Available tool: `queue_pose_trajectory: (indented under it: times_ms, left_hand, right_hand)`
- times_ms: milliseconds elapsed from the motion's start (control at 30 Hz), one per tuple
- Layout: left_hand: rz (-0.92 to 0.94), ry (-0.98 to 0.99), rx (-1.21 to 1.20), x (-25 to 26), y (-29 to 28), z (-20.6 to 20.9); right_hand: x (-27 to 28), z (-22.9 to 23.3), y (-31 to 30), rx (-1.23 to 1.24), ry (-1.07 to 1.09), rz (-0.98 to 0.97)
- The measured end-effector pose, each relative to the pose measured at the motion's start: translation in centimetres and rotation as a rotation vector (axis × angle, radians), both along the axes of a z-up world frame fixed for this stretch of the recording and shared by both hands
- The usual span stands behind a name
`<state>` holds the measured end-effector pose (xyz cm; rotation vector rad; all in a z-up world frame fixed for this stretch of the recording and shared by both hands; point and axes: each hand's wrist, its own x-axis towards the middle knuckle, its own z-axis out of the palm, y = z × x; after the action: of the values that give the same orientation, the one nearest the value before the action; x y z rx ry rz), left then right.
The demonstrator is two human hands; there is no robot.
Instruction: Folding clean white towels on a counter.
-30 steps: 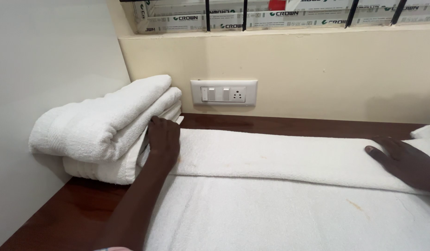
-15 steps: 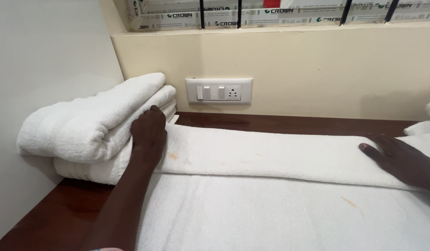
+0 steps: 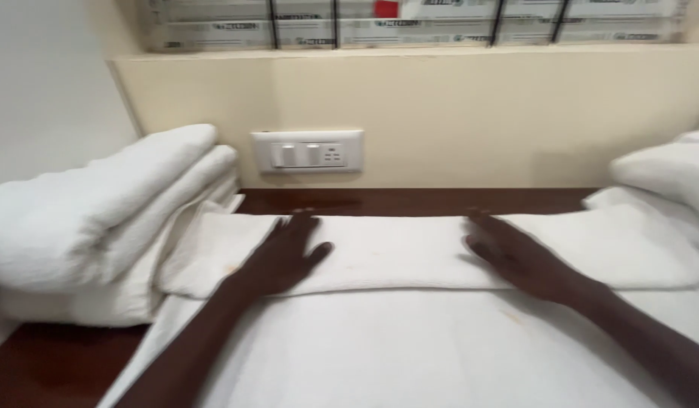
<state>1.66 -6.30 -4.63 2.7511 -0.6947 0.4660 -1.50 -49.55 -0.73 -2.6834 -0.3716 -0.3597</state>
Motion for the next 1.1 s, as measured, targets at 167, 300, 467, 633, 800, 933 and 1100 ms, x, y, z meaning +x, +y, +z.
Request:
queue_pose_trajectory:
  times_ms: [167,300,467,633,800,933,1100]
  left_hand:
    - [0.133,0.151,0.122,-0.1,1.9,1.9]
    - [0.16,0.139,0.12,0.8,4.1,1.1]
    - [0.35,0.143,0.166,3.1,7.8,-0.8]
    - [0.397,0.101,0.243,3.2,8.3,-1.1]
    - [0.447,0.018,0.22,1.5,7.4,0.0]
    - [0.4,-0.018,0.154,-1.4,2.5,3.4]
    - [0.268,0.115,-0.034,-3.1,-3.7,4.7]
  right_hand:
    - [1.5,-1.0,-2.0,-0.218,0.14,0.167]
    - [4.1,-2.2,-7.5,-0.294,0.057,0.234]
    - [6.6,-3.3,-15.3,-0.331,0.115,0.004]
    - [6.5,-4.1,-21.9,-0.393,0.023,-0.068]
    - [6.3,-3.8,-22.2,-0.331,-0.033,-0.076]
    - [6.2,-3.1,-19.4,-0.701,-0.191,-0.228]
    - [1.4,-1.2,-5.3,-0.02,-0.083,-0.037]
